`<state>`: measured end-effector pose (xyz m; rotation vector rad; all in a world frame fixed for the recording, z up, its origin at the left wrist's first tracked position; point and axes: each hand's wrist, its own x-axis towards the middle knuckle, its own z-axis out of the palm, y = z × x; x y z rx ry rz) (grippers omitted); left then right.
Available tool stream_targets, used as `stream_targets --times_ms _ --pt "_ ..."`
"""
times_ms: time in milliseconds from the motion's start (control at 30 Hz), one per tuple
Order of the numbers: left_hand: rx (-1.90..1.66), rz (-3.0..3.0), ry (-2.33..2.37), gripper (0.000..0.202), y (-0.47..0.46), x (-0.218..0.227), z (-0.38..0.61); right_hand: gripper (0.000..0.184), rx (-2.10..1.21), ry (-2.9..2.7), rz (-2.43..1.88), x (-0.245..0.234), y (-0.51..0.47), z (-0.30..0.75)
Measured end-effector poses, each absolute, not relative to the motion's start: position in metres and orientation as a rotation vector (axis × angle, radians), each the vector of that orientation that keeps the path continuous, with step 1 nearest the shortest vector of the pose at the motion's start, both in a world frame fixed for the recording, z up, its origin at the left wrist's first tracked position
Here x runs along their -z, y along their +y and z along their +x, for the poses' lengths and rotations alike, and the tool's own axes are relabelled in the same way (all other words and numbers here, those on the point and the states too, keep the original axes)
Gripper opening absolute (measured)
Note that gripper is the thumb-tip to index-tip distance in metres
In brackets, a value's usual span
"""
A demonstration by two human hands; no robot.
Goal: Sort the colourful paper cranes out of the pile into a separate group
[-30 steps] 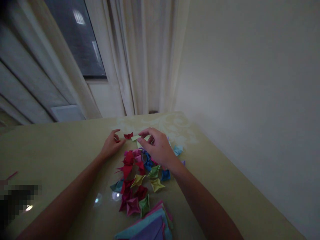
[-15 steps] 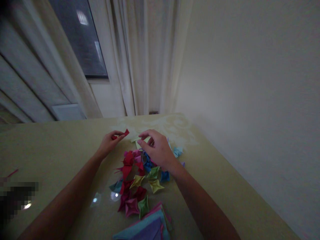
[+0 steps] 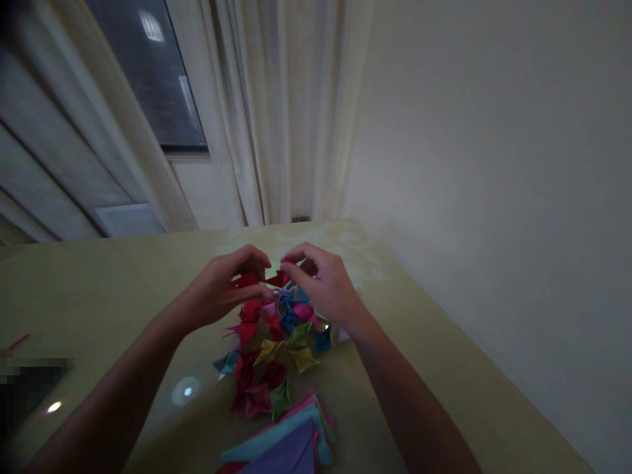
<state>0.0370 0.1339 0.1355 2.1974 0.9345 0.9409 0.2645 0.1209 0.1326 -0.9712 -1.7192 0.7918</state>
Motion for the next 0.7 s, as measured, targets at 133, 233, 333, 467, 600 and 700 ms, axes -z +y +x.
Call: stream_targets --times_ms 133,233,333,467,600,700 --pt "-0.785 2.261 0.982 0.031 0.131 -0.14 0.03 0.014 -0.743 -1.809 -0.979 -0.141 0.117 0.273" --pt "-0.668 2.34 0.991 0.039 0.124 -0.146 0.028 0.021 -0.708 -1.861 -0.981 -0.145 0.113 0.272" --pt "-0.664 2.336 0.958 0.05 0.119 -0.147 0.029 0.031 -0.681 -1.916 -1.001 -0.147 0.109 0.269" --pt "-0.729 2.174 0.885 0.065 0.117 -0.141 0.029 0.044 -0.666 -1.983 -1.006 -0.148 0.106 0.266" --pt "-0.761 2.095 0.88 0.065 0.116 -0.14 0.031 0.054 -0.648 -1.991 -1.013 -0.149 0.105 0.265" --pt "-0.657 2.162 0.878 0.053 0.113 -0.143 0.033 0.056 -0.638 -2.008 -1.023 -0.148 0.105 0.266"
